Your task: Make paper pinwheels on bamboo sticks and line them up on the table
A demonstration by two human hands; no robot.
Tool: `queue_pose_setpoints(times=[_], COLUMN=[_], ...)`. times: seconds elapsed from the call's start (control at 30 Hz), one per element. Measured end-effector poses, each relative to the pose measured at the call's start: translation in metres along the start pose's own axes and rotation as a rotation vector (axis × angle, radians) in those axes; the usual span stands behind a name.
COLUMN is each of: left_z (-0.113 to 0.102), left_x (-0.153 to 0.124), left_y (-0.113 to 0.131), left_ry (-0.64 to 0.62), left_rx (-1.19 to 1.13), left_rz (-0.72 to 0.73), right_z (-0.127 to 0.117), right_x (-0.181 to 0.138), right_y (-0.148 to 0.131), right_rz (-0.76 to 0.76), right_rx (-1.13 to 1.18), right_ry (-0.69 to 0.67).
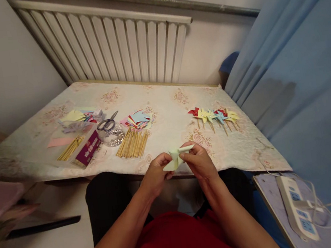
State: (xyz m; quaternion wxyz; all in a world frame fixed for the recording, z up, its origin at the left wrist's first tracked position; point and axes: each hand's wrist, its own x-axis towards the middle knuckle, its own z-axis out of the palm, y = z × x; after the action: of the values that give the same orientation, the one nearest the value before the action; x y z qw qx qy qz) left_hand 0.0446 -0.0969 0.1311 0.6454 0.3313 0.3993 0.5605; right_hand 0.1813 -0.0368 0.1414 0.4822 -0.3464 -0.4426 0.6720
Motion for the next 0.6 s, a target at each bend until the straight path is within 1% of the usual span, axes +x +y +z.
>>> queue_pose_setpoints(times=[0.23, 0.47, 0.6], left_z=[-0.0002, 0.0018, -0.0021], left_x=[0.0013, -0.0008, -0.0033], left_y=[-0.0069, -0.0092, -0.0088], left_ry=[0.008, 0.041, 0.065], left_rx=[-0.048, -0.029, -0.015], left_rz=[-0.019, -0.052, -0.06], right_z=[-0.0025, -0.0047, -0.0091], right_x=[0.0018, 0.0025, 0.0063], right_y=[0.0041, 0.0058, 0.0038], right_rz=[0.01, 0.038, 0.021], right_rx=[-0.003, 0.015, 0.02], right_ry=[0.021, 0.037, 0.07])
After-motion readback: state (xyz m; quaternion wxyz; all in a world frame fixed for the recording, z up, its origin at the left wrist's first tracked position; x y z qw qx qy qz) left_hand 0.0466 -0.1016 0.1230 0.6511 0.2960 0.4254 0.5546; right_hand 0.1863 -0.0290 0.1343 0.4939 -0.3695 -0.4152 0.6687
